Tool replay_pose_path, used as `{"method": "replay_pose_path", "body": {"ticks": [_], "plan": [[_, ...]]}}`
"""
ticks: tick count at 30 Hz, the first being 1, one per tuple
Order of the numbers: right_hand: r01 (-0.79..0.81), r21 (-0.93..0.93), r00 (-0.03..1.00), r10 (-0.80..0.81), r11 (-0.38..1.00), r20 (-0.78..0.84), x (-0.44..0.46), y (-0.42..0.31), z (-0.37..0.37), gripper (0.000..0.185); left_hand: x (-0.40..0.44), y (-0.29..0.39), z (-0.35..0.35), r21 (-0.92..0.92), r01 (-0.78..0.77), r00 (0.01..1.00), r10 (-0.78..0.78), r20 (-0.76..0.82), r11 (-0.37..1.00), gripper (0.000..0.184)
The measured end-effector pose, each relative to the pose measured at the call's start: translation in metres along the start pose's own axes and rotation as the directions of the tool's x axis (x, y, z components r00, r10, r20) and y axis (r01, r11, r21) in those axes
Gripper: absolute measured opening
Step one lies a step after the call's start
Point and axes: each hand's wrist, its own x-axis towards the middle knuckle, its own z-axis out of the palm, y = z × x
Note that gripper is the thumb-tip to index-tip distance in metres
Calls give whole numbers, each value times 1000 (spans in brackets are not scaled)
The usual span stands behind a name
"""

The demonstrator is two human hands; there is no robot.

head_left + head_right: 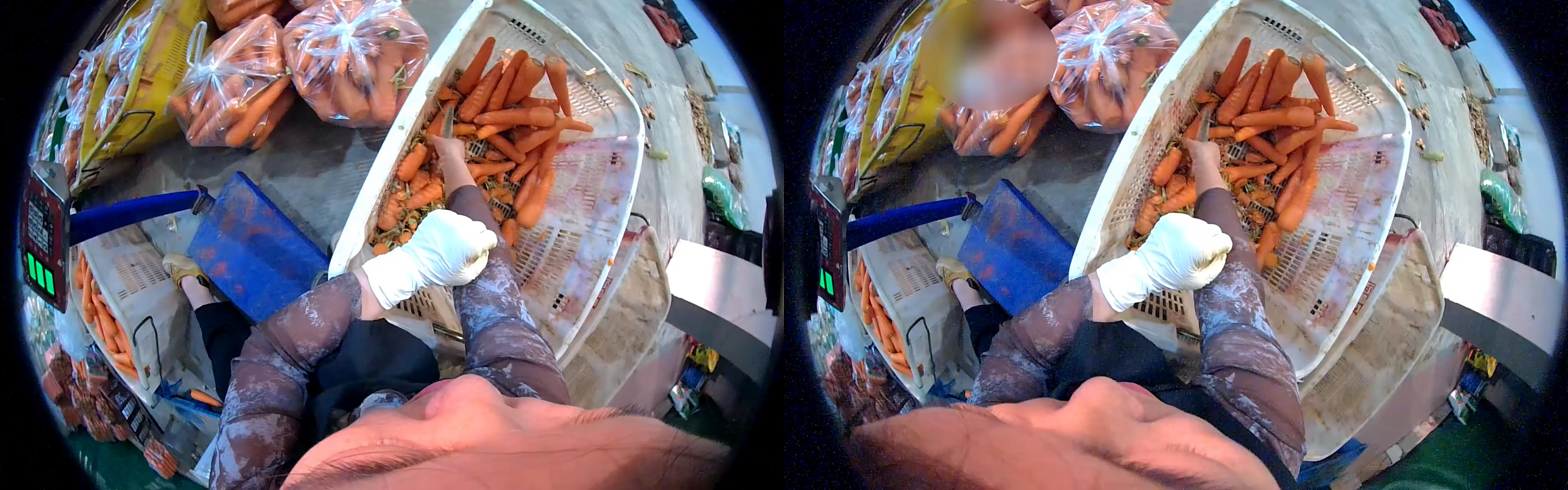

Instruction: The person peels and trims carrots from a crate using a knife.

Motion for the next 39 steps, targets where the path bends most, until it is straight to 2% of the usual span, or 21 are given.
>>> {"method": "replay_pose_path", "body": {"ticks": [3,6,7,12,14,17,18,21,24,25,26,27,28,29,30,32,34,36,37,38,39], "plan": [[-114,230,993,109,966,36,2,-4,10,38,0,1,-1,13,-3,1000,3,1,1000,11],[-59,355,996,76,933,-36,-13,-8,8,33,1,-1,-2,22,6,1000,-6,1,1000,11],[-122,323,990,92,938,107,-11,-7,4,31,0,-2,-2,20,10,1000,-10,7,1000,11],[-63,530,917,-161,846,366,-130,-42,-56,30,-1,-2,0,44,26,999,-28,43,999,10],[-84,426,893,-122,901,434,-87,-27,-63,30,-4,-4,1,62,27,997,-31,67,998,9],[-312,434,880,85,845,468,-104,-29,-100,37,-4,-9,8,152,137,982,-154,109,979,8],[-343,473,874,92,811,477,-116,-25,-118,38,-2,-9,8,292,170,977,-199,73,941,13],[-444,431,757,71,786,650,-155,-22,-165,45,5,-9,-1,326,351,936,-319,-149,878,59],[-549,434,613,-9,714,790,-196,-4,-193,47,12,-10,-2,265,175,971,-122,-205,948,62],[-563,384,505,-63,732,861,-204,7,-201,46,13,-12,-3,265,170,972,-118,-202,949,62],[-570,332,384,-114,752,916,-210,19,-208,45,14,-16,-3,141,195,981,-189,-51,971,60],[-571,335,381,-119,750,917,-221,22,-215,45,13,-18,-2,24,238,965,-239,106,971,58],[-430,440,553,-156,788,819,-232,23,-222,40,12,-19,0,31,238,965,-240,107,971,58],[-270,513,696,-203,815,689,-241,22,-228,35,10,-20,4,-359,508,860,-439,260,783,50],[-92,549,813,-256,831,523,-245,22,-234,27,10,-20,5,-618,688,712,-521,472,380,42],[155,537,891,-352,829,286,-248,12,-246,31,12,-22,3,-676,736,566,-584,582,41,34],[251,496,892,-398,831,215,-243,6,-255,29,13,-24,2,-759,647,602,-562,567,-73,30],[339,445,887,-439,829,143,-237,7,-255,27,15,-25,-1,-763,646,605,-596,528,-21,31],[640,177,762,-648,747,-20,-233,12,-250,27,15,-26,-1,-767,641,608,-630,483,31,32],[816,-143,551,-829,560,-100,-234,11,-244,26,14,-29,1,-762,647,603,-629,491,26,32],[850,-446,277,-958,280,-74,-233,7,-245,18,13,-33,6,-766,638,625,-631,459,75,35]]}}
